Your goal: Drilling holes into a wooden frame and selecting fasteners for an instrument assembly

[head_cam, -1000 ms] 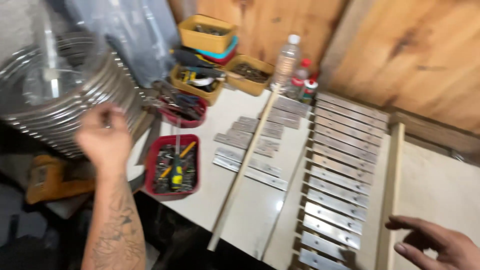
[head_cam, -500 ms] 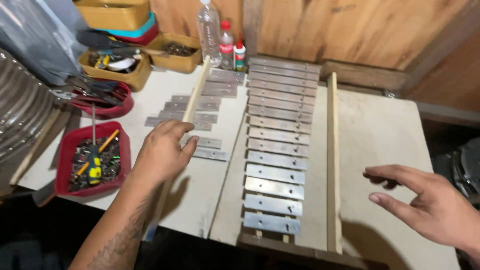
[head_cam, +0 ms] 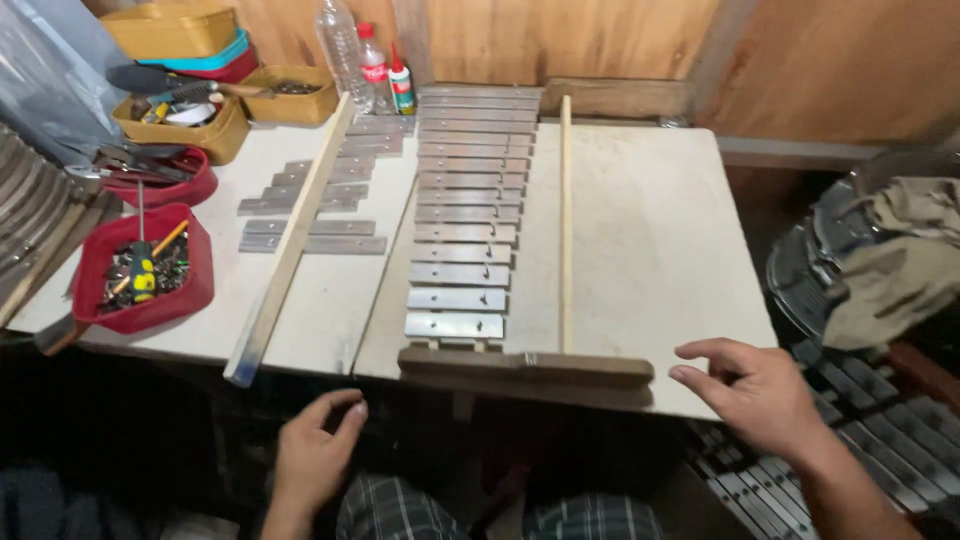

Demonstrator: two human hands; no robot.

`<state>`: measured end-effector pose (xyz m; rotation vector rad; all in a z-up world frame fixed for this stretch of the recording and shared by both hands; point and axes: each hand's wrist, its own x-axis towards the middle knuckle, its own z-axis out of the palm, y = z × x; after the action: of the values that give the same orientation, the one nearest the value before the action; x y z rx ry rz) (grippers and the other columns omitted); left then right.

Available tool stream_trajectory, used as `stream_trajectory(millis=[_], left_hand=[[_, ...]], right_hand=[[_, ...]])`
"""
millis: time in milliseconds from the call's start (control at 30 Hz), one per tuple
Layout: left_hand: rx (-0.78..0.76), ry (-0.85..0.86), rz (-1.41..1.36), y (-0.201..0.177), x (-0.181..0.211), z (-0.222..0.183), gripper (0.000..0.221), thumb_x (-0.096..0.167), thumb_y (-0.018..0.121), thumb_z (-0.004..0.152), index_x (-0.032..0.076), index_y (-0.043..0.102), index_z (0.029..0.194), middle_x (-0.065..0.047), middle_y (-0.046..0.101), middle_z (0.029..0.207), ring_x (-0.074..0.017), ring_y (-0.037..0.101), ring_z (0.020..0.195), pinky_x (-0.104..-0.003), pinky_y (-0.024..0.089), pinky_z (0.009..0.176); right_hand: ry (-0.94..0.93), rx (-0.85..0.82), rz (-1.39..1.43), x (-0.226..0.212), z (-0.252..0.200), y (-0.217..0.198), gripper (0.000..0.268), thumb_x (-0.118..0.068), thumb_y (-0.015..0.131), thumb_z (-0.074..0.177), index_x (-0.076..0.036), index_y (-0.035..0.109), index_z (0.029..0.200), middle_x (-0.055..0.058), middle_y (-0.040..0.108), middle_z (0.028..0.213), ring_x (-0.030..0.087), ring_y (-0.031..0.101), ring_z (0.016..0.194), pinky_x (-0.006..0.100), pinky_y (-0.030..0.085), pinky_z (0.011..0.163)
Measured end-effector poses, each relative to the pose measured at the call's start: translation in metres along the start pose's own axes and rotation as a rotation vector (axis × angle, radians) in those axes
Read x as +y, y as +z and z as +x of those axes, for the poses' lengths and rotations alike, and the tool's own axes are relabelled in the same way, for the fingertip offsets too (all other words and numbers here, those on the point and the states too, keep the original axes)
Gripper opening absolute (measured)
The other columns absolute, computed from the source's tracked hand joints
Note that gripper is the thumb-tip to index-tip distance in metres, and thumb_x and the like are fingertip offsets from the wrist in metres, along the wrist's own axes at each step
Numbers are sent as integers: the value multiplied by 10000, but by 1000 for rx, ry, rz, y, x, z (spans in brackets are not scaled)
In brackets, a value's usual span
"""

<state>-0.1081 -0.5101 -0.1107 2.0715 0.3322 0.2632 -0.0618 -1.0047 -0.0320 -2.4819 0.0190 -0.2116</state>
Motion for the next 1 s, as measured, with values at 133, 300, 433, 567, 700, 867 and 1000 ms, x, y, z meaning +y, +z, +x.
stream_trajectory(millis=[133,300,433,567,700,867,1000], left_hand=[[-192,-150,169,39,-31,-46,277,318,746,846,221,828,1092,53,858,1012,-93,705,824,-239,544,852],[-468,-196,344,59,-2,-79,379,390,699,881,236,764,1222,62,792,1223,-144,760,1035,-291,556,937],[-343,150,195,89,-32,-86,97,270,768,816,188,720,837,43,724,853,-155,658,703,-300,515,721],[-269,302,-6,105,-29,-88,323,73,673,847,175,741,1146,-25,704,1174,-177,736,872,-287,597,824],[-137,541,40,113,-24,-79,398,127,706,852,110,686,1250,-71,703,1152,-195,684,847,-311,568,838],[-411,447,223,119,-27,-75,350,258,699,867,124,709,1191,-69,751,1121,-276,715,1036,-378,529,924],[-499,356,219,111,-42,-86,378,274,723,856,119,723,1202,-66,759,1163,-257,718,1072,-345,513,971]], right_hand=[[91,-35,153,15,-27,15,244,-258,847,794,-164,878,1017,8,546,520,113,489,526,276,415,579],[-87,7,170,11,-49,23,242,-221,827,815,-83,731,641,-24,720,623,73,620,607,254,473,611],[-404,-7,319,3,-61,40,195,-120,795,824,-83,641,710,82,785,933,144,739,827,248,554,756],[-14,-155,271,14,-72,80,420,-296,826,799,-185,800,1204,-31,757,802,73,617,649,234,544,662],[-410,-39,117,-11,-67,107,354,-336,784,854,-206,779,1183,-24,788,780,102,619,532,267,537,594],[-435,-392,-492,-85,-48,118,846,-457,537,997,-183,111,1674,138,726,733,372,687,621,505,527,556],[-449,-445,-615,-83,-59,133,907,-426,564,1000,-93,53,1671,146,667,758,337,633,538,497,486,426]])
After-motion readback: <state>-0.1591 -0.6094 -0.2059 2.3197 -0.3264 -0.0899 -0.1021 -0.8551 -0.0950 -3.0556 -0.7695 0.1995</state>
